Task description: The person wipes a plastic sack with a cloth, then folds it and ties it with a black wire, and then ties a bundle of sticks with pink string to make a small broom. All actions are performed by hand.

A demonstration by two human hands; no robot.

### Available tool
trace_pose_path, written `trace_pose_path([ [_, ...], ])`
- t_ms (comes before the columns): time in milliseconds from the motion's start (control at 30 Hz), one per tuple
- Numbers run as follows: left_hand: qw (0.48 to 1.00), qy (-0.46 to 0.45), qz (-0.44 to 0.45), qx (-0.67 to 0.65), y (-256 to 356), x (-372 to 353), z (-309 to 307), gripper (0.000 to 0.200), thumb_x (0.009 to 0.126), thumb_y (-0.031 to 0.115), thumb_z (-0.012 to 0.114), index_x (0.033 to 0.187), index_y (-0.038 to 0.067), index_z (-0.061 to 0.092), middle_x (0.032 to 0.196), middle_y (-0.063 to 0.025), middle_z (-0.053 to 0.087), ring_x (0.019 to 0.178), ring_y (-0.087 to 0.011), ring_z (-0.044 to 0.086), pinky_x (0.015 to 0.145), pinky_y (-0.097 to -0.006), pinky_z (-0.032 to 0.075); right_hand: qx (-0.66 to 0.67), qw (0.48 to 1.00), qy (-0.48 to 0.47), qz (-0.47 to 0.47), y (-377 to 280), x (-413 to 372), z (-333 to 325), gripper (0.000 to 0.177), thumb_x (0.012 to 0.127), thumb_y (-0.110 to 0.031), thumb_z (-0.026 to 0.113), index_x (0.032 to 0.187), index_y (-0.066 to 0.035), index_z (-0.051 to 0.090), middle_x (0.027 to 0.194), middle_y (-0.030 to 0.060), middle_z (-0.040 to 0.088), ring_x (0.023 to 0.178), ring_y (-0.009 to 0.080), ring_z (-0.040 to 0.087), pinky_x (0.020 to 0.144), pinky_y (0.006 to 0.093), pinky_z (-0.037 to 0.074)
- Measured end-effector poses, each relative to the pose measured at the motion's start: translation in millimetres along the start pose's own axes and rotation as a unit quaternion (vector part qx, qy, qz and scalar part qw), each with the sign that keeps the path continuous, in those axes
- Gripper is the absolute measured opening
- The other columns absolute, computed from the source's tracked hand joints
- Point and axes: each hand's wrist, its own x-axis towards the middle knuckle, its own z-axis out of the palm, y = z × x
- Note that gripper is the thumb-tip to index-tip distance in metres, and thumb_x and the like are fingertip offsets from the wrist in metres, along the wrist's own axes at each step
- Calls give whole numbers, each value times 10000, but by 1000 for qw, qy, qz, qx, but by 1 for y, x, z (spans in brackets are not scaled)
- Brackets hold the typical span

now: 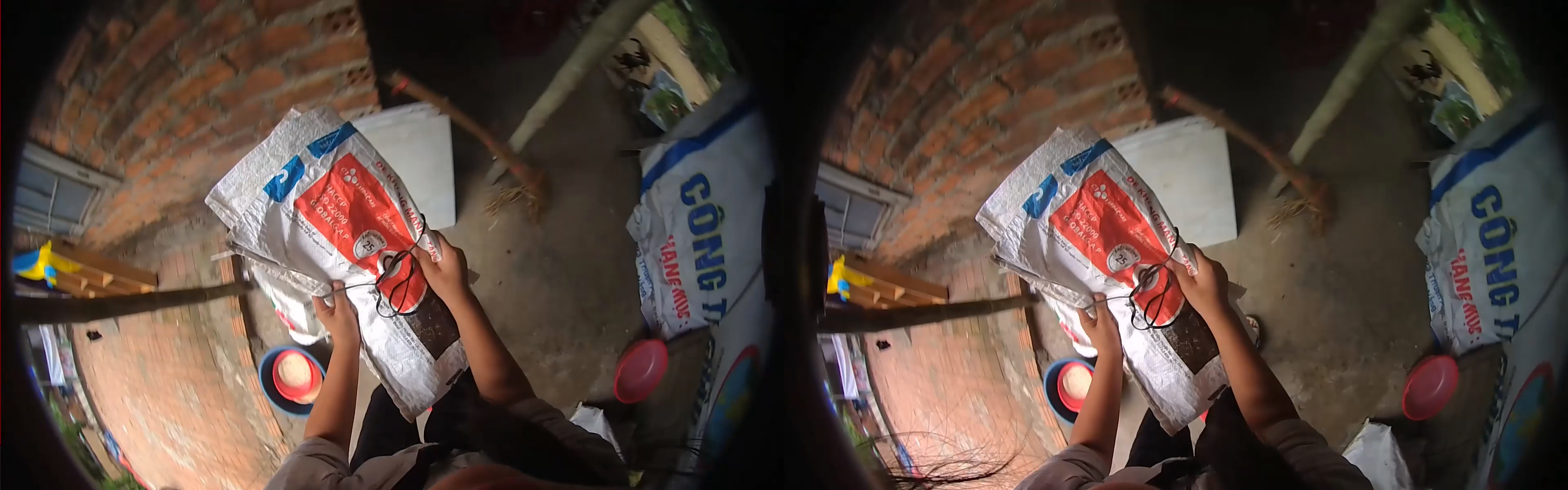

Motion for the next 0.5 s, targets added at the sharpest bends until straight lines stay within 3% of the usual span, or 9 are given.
trace_pose_path([
  [100, 996, -68, 25, -48, 23, -29, -7, 148, 916, 164, 567, 1001, 108, 460, 580, 91, 383, 414, -3, 282, 361, -200, 198, -2, 1000, 17, -12, -49, -17, -45, 315, 815, -308, 650, 1023, -78, 593, 780, 147, 644, 742, 328, 638, 631, 375, 480],
  [133, 993, -87, -37, -72, -75, 35, -38, 172, 916, 163, 567, 1039, 107, 461, 581, 95, 381, 415, -1, 276, 361, -198, 191, -67, 997, 3, 31, 13, -17, 17, 324, 814, -323, 650, 1016, -77, 595, 799, 148, 647, 769, 329, 638, 650, 377, 480],
  [200, 985, -140, -49, -86, -80, 36, -41, 309, 918, 159, 565, 1182, 67, 435, 672, 57, 463, 505, -9, 380, 422, -189, 292, -72, 997, 34, -16, 23, -19, 14, 371, 792, -375, 664, 989, -66, 603, 849, 155, 649, 816, 339, 630, 692, 379, 479],
  [233, 980, -151, -57, -116, -88, 41, -40, 485, 920, 161, 561, 1315, 5, 326, 895, -20, 548, 739, -48, 509, 618, -191, 418, -51, 997, 44, -30, 26, -20, 14, 409, 785, -378, 671, 1006, -43, 597, 884, 177, 646, 839, 321, 636, 711, 362, 481],
  [267, 959, -245, -69, -125, -103, 50, -48, 561, 924, 160, 553, 1348, -41, 245, 1114, -86, 520, 968, -105, 513, 833, -226, 418, -80, 996, 20, 18, 35, -20, 3, 427, 788, -357, 674, 1033, -17, 590, 926, 190, 650, 865, 283, 645, 731, 340, 482],
  [300, 954, -273, -52, -115, -102, 51, -48, 561, 924, 153, 551, 1346, -44, 239, 1148, -96, 508, 997, -121, 510, 860, -240, 415, -19, 1000, 22, -1, 44, -18, 2, 432, 787, -314, 687, 1056, 6, 580, 921, 161, 664, 844, 205, 642, 736, 319, 481],
  [333, 947, -301, -31, -103, -100, 54, -50, 560, 924, 147, 548, 1345, -47, 232, 1183, -107, 497, 1026, -137, 508, 887, -254, 413, -20, 998, -10, 58, 5, -29, -3, 273, 849, -167, 630, 1077, -27, 578, 954, 5, 627, 836, 85, 555, 732, 262, 471],
  [433, 931, -320, -71, -163, -84, 45, -16, 643, 922, 139, 547, 1389, -60, 153, 1297, -145, 418, 1117, -160, 468, 950, -274, 386, -61, 996, -15, -64, -39, -2, -29, 303, 844, -135, 636, 1110, -9, 565, 995, 23, 624, 887, 91, 558, 796, 265, 467],
  [500, 908, -390, -11, -152, -88, 55, -20, 711, 903, 130, 570, 1410, -52, 107, 1321, -126, 398, 1144, -172, 447, 979, -290, 355, -125, 987, 8, -101, -42, -7, -31, 338, 839, -102, 631, 1145, 11, 541, 1055, 32, 612, 930, 95, 555, 832, 267, 461],
])
